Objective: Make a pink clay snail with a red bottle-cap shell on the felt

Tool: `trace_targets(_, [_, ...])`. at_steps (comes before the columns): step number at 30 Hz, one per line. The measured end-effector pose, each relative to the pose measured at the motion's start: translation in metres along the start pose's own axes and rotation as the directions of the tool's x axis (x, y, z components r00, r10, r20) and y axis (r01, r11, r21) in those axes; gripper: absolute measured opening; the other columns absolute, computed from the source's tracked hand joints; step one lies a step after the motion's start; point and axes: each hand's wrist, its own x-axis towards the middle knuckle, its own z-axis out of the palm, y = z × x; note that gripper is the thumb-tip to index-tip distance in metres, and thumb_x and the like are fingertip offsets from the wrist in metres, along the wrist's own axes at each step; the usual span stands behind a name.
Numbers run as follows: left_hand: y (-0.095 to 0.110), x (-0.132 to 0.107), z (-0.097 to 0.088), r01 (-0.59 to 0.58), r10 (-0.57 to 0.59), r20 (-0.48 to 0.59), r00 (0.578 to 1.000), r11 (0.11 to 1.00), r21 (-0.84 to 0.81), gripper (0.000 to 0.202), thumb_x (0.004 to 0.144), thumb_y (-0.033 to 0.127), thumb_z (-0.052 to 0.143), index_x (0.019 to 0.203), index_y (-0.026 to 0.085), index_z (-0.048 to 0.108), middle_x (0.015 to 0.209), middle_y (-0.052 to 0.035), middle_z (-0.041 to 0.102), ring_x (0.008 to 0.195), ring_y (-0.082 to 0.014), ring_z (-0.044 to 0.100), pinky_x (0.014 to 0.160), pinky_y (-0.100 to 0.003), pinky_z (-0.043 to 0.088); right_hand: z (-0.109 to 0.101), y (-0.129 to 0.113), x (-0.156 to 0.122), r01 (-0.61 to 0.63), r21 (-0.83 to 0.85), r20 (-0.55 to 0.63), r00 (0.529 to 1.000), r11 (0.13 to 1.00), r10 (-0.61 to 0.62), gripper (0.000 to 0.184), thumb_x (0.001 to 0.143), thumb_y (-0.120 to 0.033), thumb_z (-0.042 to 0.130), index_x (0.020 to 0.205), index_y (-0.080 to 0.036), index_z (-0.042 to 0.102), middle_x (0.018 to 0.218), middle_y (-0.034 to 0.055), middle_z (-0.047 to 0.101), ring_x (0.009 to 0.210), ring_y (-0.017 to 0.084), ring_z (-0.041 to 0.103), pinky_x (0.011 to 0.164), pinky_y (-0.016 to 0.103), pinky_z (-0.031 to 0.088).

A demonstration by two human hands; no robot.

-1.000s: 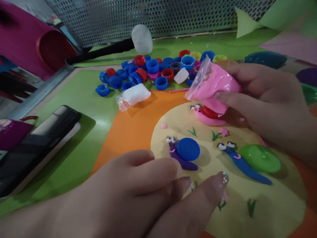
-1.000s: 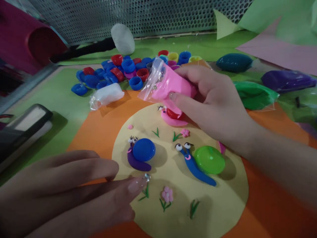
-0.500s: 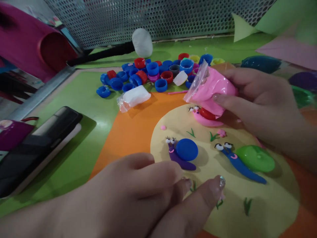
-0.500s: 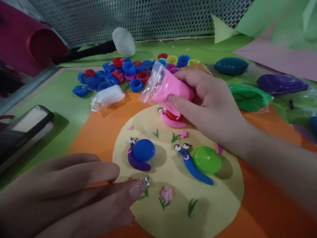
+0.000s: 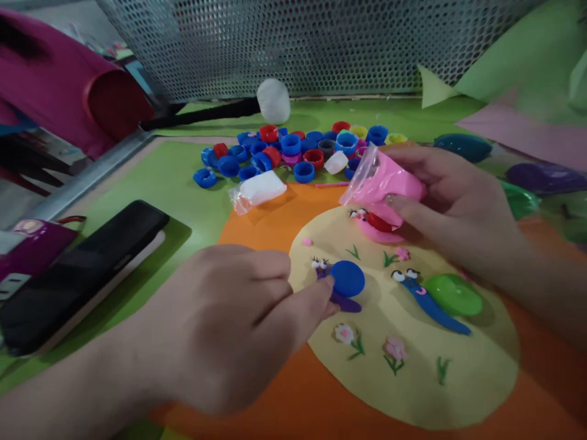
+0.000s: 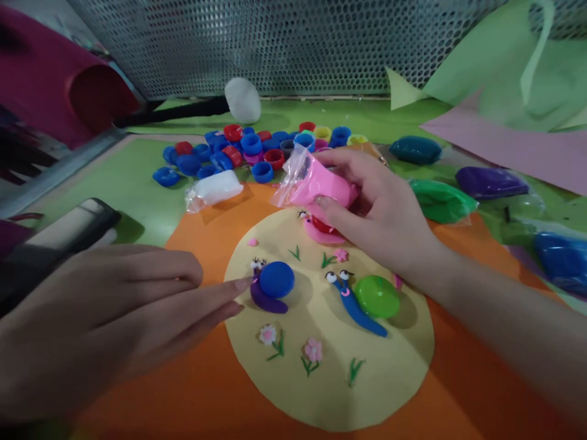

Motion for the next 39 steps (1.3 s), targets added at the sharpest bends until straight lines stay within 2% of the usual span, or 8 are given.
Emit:
trace_targets(3, [0.003, -0.001, 0.002, -0.097, 0.092, 0.07, 0.993, 0.993, 0.069, 0.026, 0.089, 0.018, 0.046, 0.072, 0.012, 0.065, 0.042, 0.0018, 0.044, 0.037, -0.013, 0.035, 0.037, -0.031, 0.017, 0.002, -0.001, -0.001, 0.049, 0.034, 0.0, 0.999, 0.998, -0.049, 0.04, 0.078, -0.024, 0.065, 0.116, -0.019, 0.054, 0.1, 0.0037, 0.064, 0.08, 0.019, 0.063, 0.056, 0.025, 0.052])
trace_targets(5, [0.007, -0.003, 0.002, -0.138, 0.139, 0.081, 0.987, 0.99, -0.01, 0.031, 0.091, 0.016, 0.037, 0.076, 0.012, 0.064, 0.046, 0.0006, 0.049, 0.041, -0.0144, 0.039, 0.038, -0.031, 0.023, 0.003, -0.002, -0.001, 0.079, 0.009, 0.01, 0.997, 0.997, -0.079, 0.037, 0.078, -0.025, 0.064, 0.113, -0.019, 0.052, 0.099, 0.0048, 0.064, 0.078, 0.018, 0.063, 0.055, 0.024, 0.053])
trace_targets(11, [0.001, -0.005, 0.001, -0.275, 0.261, -0.114, 0.959, 0.951, -0.14, 0.028, 0.084, 0.005, 0.039, 0.106, 0.009, 0.055, 0.082, -0.0071, 0.067, 0.073, -0.0188, 0.058, 0.061, -0.03, 0.049, 0.002, -0.006, -0.001, 0.176, -0.193, 0.074, 0.984, 0.965, -0.164, 0.03, 0.08, -0.032, 0.061, 0.107, -0.02, 0.057, 0.1, 0.0062, 0.062, 0.083, 0.022, 0.061, 0.061, 0.03, 0.054])
trace_targets(17, [-0.007, -0.005, 0.002, -0.293, 0.315, 0.161, 0.936, 0.945, -0.142, 0.051, 0.074, 0.004, 0.041, 0.125, 0.007, 0.044, 0.078, -0.0068, 0.066, 0.078, -0.0204, 0.06, 0.061, -0.029, 0.049, 0.001, -0.008, 0.004, 0.234, -0.347, 0.088, 0.972, 0.908, -0.217, 0.031, 0.082, -0.032, 0.053, 0.111, -0.022, 0.057, 0.106, 0.0075, 0.062, 0.095, 0.027, 0.06, 0.08, 0.041, 0.05])
trace_targets(22, [-0.004, -0.002, 0.001, -0.287, 0.269, 0.325, 0.906, 0.958, 0.005, 0.074, 0.071, 0.01, 0.05, 0.14, 0.012, 0.024, 0.068, -0.0006, 0.061, 0.064, -0.0198, 0.055, 0.043, -0.029, 0.033, 0.002, -0.014, 0.009, 0.233, -0.415, 0.125, 0.972, 0.88, -0.199, 0.031, 0.083, -0.029, 0.053, 0.112, -0.019, 0.059, 0.105, 0.0089, 0.062, 0.098, 0.026, 0.057, 0.084, 0.043, 0.047])
trace_targets(28, [-0.004, -0.001, 0.002, -0.288, 0.252, 0.402, 0.88, 0.957, 0.03, 0.081, 0.074, 0.013, 0.051, 0.144, 0.018, 0.011, 0.073, -0.0013, 0.061, 0.068, -0.0208, 0.056, 0.043, -0.029, 0.031, 0.017, -0.018, 0.031, 0.17, -0.46, 0.16, 0.981, 0.872, -0.107, 0.025, 0.09, -0.028, 0.058, 0.111, -0.015, 0.057, 0.105, 0.0071, 0.061, 0.09, 0.02, 0.06, 0.078, 0.038, 0.05])
trace_targets(32, [-0.006, -0.005, 0.006, -0.322, 0.293, 0.339, 0.894, 0.946, 0.032, 0.08, 0.072, 0.01, 0.048, 0.143, 0.018, 0.011, 0.075, -0.002, 0.062, 0.067, -0.0203, 0.056, 0.046, -0.028, 0.032, 0.024, -0.031, 0.046, 0.188, -0.462, 0.176, 0.977, 0.867, -0.118, 0.021, 0.091, -0.026, 0.058, 0.108, -0.014, 0.057, 0.105, 0.0066, 0.06, 0.085, 0.018, 0.06, 0.077, 0.037, 0.051])
trace_targets(39, [-0.011, -0.004, 0.007, -0.32, 0.288, 0.276, 0.917, 0.944, 0.078, 0.074, 0.075, 0.009, 0.044, 0.141, 0.014, 0.011, 0.071, -0.0029, 0.062, 0.067, -0.0226, 0.056, 0.047, -0.028, 0.035, 0.005, -0.079, -0.02, 0.259, -0.458, 0.142, 0.966, 0.851, -0.218, 0.026, 0.092, -0.019, 0.04, 0.114, -0.021, 0.053, 0.101, 0.0059, 0.06, 0.093, 0.021, 0.056, 0.081, 0.038, 0.049])
